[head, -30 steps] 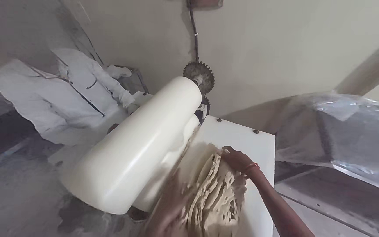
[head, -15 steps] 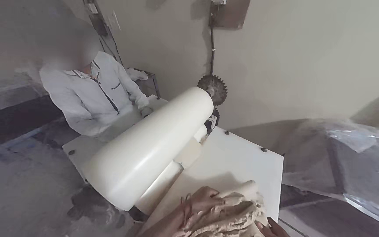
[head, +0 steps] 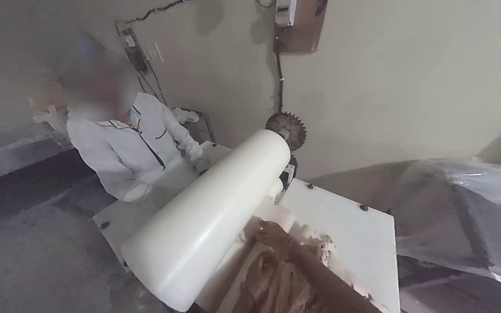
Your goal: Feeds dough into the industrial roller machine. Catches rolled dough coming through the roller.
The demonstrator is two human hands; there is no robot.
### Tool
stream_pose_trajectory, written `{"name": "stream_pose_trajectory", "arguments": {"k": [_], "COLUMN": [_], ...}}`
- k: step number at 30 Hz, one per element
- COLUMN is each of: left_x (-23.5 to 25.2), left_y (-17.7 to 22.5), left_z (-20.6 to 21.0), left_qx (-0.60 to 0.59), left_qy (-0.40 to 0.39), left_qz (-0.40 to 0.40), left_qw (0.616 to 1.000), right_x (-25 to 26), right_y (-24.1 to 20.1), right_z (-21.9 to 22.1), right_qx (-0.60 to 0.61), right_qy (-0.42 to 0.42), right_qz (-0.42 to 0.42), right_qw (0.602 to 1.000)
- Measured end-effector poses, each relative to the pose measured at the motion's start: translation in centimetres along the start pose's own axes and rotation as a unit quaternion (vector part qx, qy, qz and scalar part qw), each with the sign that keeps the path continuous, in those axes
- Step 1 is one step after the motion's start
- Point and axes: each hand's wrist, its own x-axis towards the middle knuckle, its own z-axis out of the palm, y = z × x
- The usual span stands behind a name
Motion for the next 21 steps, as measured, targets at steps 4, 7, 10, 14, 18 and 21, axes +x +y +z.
{"name": "stream_pose_trajectory", "arguments": {"k": [4, 7, 10, 14, 18, 21], "left_x": [-2.0, -2.9, -2.5, -1.8, -1.2, -1.0], "left_y": [-4.9, -6.5, -6.8, -6.6, -6.8, -6.5], "left_z": [-2.4, -2.6, -2.7, -3.2, -2.8, -2.8], "left_qx": [-0.089, -0.184, -0.243, -0.226, -0.254, -0.341], "left_qy": [0.050, 0.114, 0.128, 0.088, 0.077, 0.073], "left_qz": [0.039, 0.059, 0.071, 0.076, 0.083, 0.072], "left_qw": [0.994, 0.975, 0.959, 0.967, 0.961, 0.935], "right_x": [-0.5, -0.1, -0.2, 0.1, 0.3, -1.0], "right_y": [-4.7, -4.3, -4.6, -4.6, -5.1, -6.9], "right_z": [6.2, 6.1, 6.4, 5.9, 5.7, 6.1], "right_qx": [0.121, 0.086, 0.031, -0.045, 0.029, 0.026], "right_qy": [0.219, 0.238, 0.247, 0.256, 0.282, 0.290], "right_qz": [0.134, 0.131, 0.132, 0.118, 0.064, 0.024], "right_qw": [0.959, 0.958, 0.959, 0.958, 0.957, 0.956]}}
